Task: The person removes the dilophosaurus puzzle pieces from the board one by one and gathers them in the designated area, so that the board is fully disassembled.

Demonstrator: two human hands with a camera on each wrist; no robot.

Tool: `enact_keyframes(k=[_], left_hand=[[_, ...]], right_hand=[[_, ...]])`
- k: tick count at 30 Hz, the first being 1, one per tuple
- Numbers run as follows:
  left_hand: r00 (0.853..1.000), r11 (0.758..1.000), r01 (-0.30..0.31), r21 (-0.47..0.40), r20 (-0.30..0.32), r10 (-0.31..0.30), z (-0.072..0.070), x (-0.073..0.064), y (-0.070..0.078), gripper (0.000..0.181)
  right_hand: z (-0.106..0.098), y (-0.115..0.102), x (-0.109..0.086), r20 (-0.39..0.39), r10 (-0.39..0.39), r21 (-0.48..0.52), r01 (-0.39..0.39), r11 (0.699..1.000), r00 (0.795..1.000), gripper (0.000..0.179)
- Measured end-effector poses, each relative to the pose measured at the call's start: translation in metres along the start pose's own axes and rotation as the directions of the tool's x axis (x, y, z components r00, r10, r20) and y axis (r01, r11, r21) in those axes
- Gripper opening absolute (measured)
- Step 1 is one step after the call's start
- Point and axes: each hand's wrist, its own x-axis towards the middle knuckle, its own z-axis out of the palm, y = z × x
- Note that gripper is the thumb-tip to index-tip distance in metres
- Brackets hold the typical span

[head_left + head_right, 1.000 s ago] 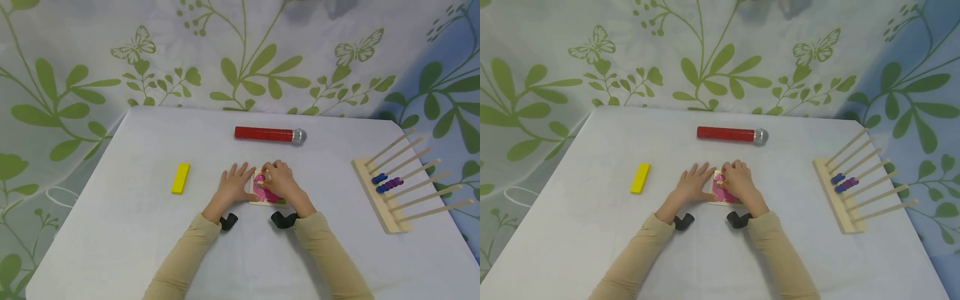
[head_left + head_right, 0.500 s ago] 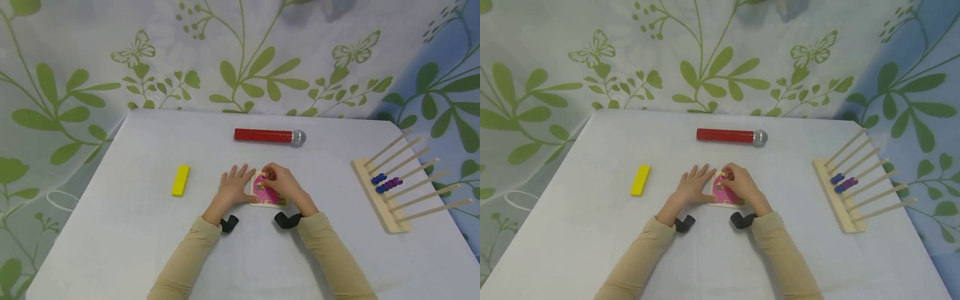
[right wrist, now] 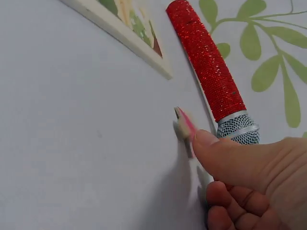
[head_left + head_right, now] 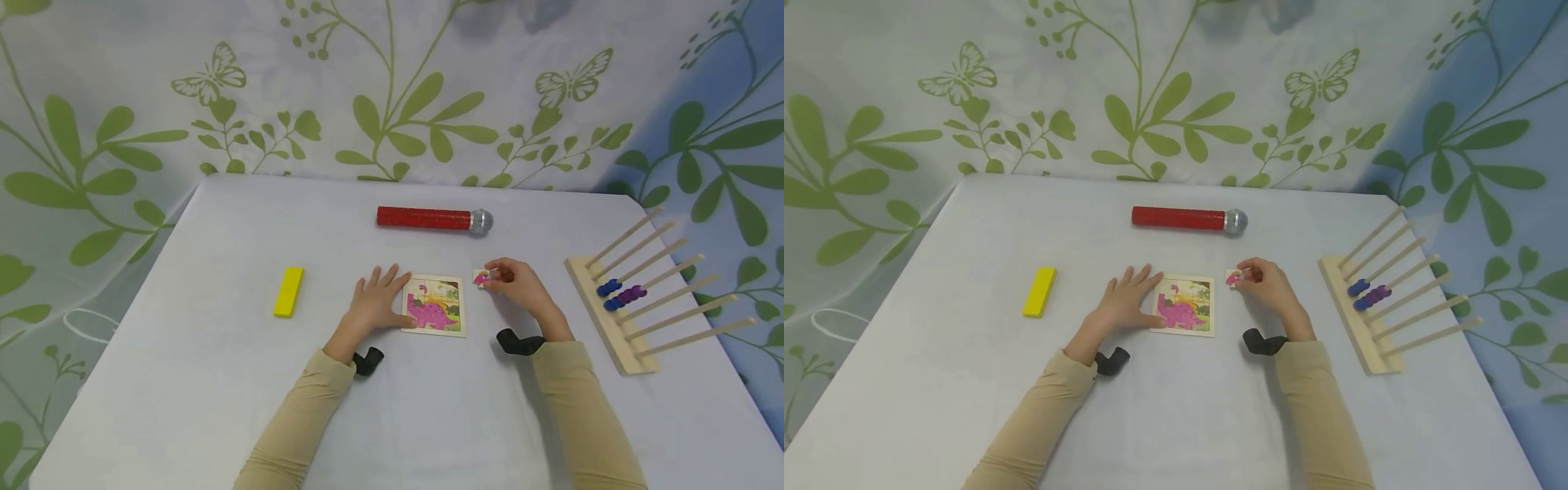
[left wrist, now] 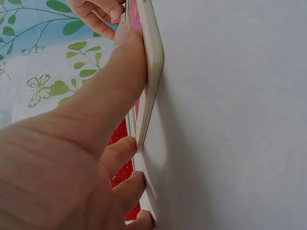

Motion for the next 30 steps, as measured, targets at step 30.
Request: enact_keyframes(k=[30], left_hand=[[1.0, 1.0, 0.013, 0.019, 0.005, -0.013, -0.003, -0.002, 0.001, 0.092]], right_hand=[[0.057, -0.058, -0.007, 0.129, -0.188, -0.327, 0.22, 0.919, 0.974, 0.033]])
